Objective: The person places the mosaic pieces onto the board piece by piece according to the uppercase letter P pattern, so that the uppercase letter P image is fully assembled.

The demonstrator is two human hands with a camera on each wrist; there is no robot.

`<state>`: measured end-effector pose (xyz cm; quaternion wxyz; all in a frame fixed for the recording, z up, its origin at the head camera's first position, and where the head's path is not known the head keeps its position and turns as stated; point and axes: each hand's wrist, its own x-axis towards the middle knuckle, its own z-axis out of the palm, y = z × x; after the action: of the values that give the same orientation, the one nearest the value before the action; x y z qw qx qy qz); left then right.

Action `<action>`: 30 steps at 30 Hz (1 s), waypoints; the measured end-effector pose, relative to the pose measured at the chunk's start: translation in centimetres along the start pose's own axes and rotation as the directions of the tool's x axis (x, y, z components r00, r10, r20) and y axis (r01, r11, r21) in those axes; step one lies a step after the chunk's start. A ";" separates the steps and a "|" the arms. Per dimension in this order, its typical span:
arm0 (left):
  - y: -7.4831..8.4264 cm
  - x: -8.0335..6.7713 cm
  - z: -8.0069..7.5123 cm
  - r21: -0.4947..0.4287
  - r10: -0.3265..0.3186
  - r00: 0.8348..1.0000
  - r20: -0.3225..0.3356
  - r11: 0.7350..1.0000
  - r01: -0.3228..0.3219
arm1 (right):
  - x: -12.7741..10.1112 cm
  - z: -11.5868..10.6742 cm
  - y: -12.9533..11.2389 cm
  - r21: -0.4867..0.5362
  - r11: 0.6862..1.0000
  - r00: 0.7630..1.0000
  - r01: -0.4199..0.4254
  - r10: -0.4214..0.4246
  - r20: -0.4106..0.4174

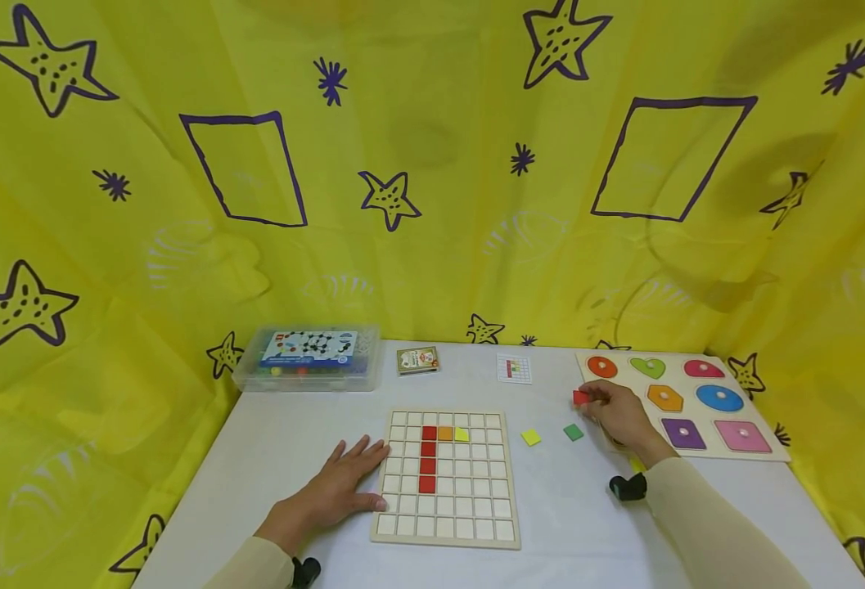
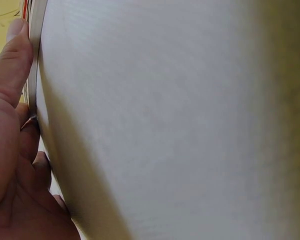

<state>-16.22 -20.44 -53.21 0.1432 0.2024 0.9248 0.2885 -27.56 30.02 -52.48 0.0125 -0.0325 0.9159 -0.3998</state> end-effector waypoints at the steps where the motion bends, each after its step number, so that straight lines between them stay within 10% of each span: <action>1: 0.0 0.0 0.0 0.002 -0.002 1.000 0.001 1.000 0.002 | 0.0 0.1 0.0 0.015 1.000 1.000 -0.007 0.008 -0.007; 30: 0.1 0.0 0.0 0.006 -0.011 1.000 0.009 1.000 0.011 | -1.2 2.8 -4.4 0.166 0.986 0.995 -0.014 0.031 -0.096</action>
<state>-16.21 -20.41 -53.16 0.1485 0.1992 0.9261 0.2840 -26.02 25.10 -51.14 -0.0255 -0.0013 0.8795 -0.4752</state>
